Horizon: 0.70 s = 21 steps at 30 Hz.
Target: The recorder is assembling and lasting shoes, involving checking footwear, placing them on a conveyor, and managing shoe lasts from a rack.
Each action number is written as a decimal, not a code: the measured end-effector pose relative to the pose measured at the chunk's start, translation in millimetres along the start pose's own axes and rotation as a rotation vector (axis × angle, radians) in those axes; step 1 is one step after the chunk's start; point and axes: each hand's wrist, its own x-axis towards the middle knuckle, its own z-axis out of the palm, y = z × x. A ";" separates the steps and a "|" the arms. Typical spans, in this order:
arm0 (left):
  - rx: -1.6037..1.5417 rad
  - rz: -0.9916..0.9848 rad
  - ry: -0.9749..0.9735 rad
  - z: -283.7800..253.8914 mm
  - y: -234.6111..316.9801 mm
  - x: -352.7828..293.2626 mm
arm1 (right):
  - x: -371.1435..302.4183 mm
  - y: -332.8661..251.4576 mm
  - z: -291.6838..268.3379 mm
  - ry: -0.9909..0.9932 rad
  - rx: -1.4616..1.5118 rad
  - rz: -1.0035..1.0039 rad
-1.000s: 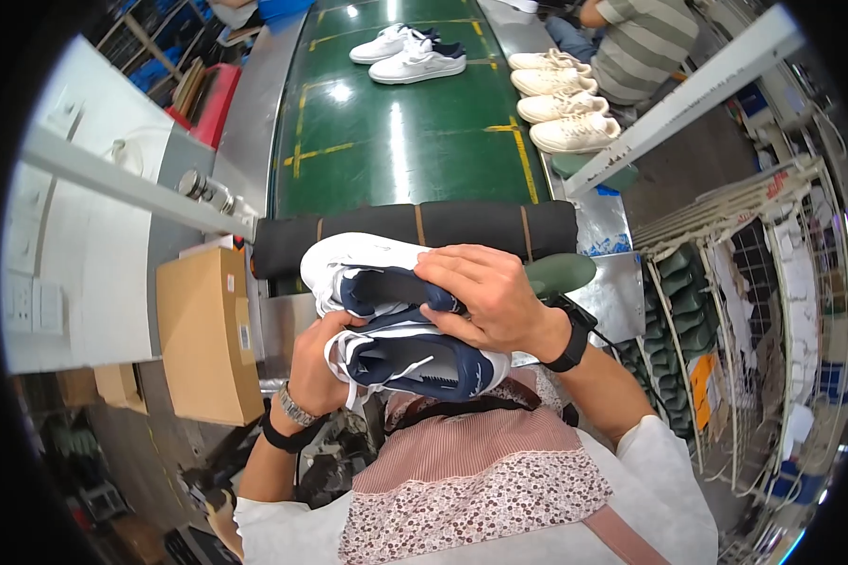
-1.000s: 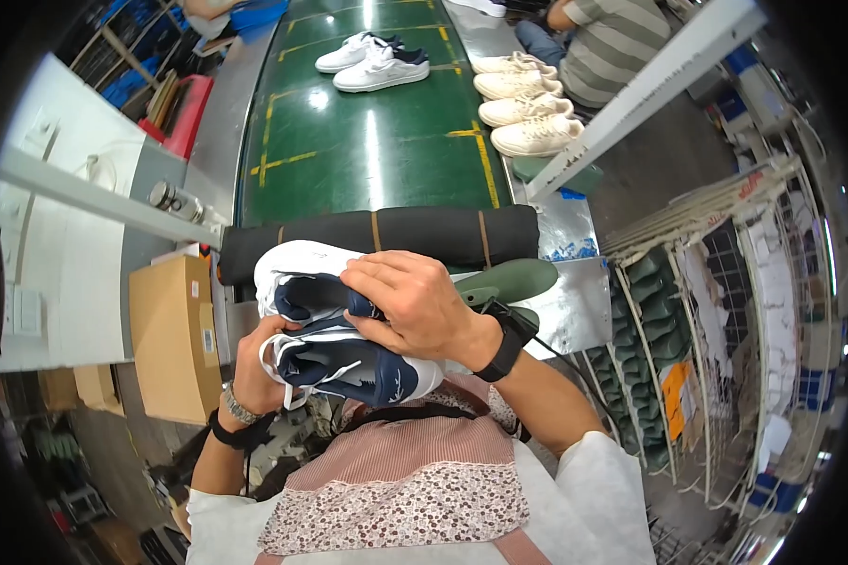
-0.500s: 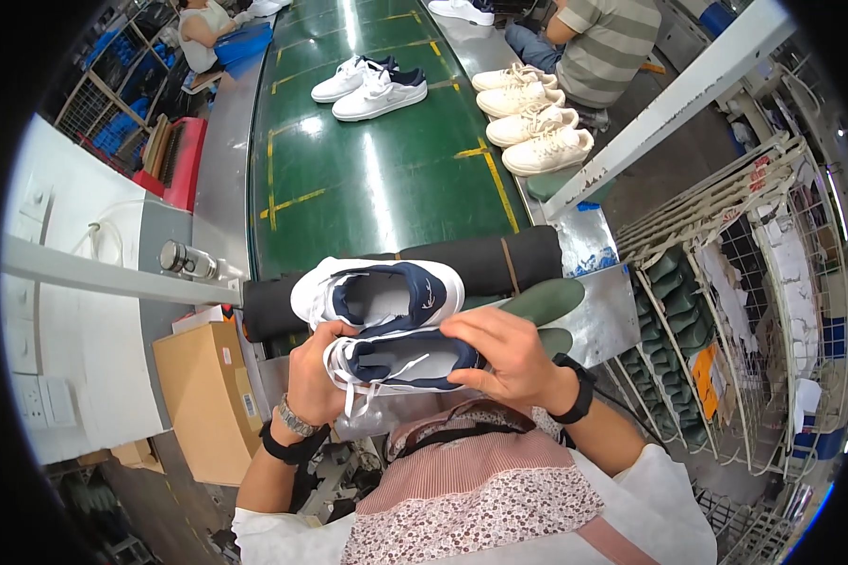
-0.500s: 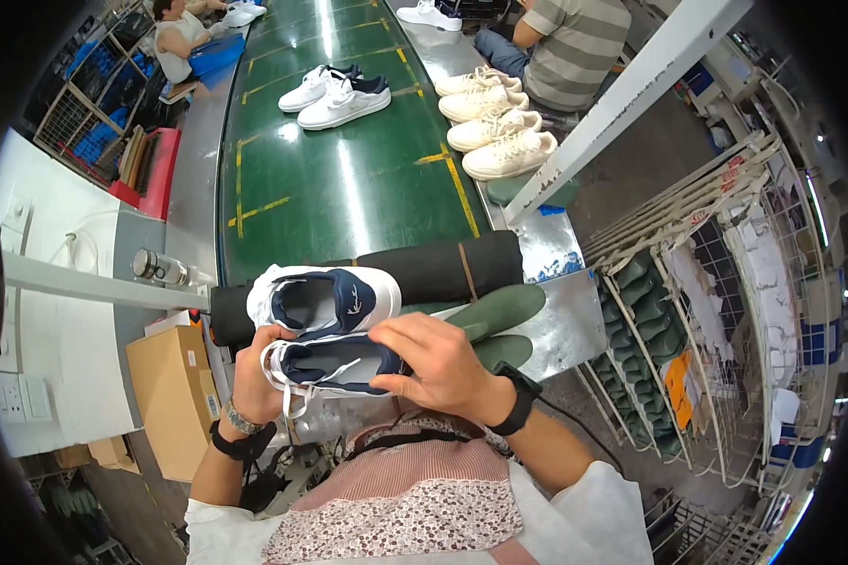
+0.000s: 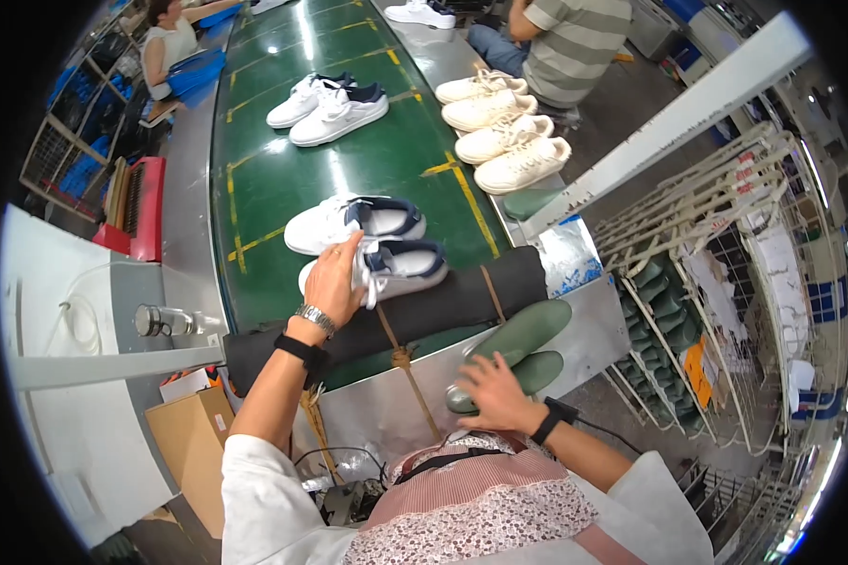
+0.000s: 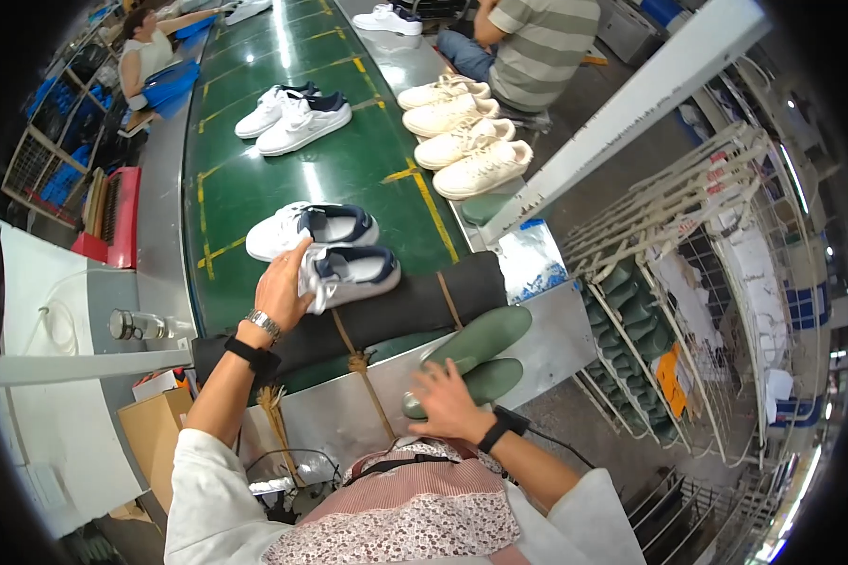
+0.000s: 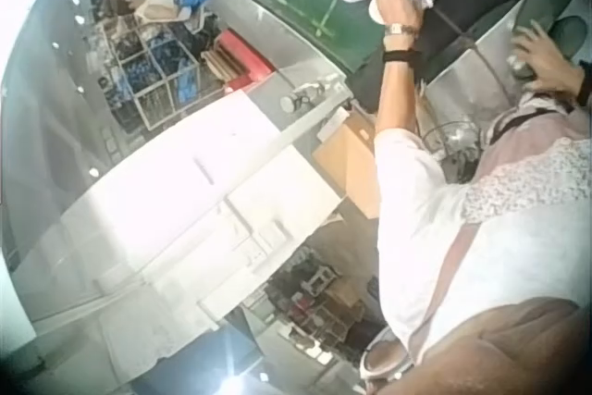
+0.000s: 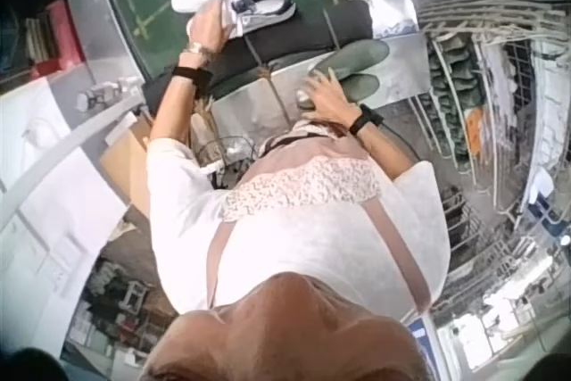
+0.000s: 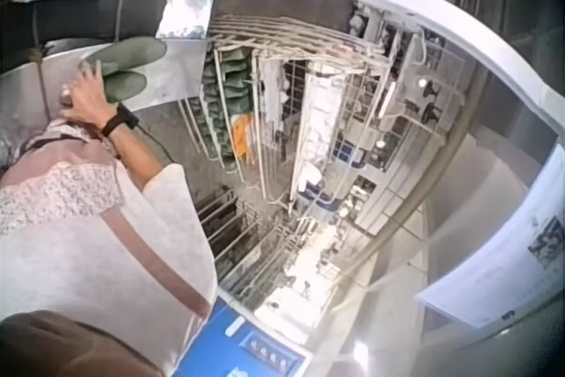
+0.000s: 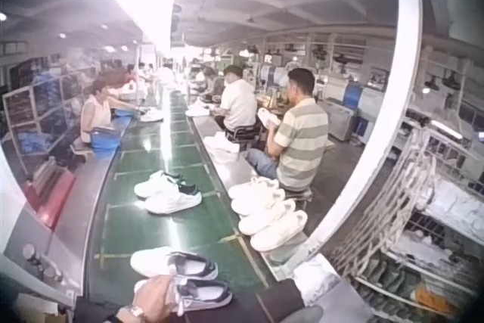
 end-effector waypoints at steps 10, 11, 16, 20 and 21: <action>-0.567 -0.226 -0.368 166.3 101.3 -63.0 | -60.1 22.1 17.9 -0.036 -0.157 -0.022; -0.602 -0.294 -0.413 182.9 108.5 -66.8 | -74.8 24.7 12.6 -0.044 -0.203 0.025; -0.812 -0.501 -0.365 281.4 129.2 -88.8 | -144.7 37.2 32.4 0.372 0.395 0.748; -1.164 -0.431 -0.433 313.7 147.5 -116.5 | -147.7 49.7 117.7 0.588 1.026 1.226; -1.079 -0.587 -0.368 314.5 149.8 -129.0 | -142.6 45.7 128.7 0.620 1.068 1.248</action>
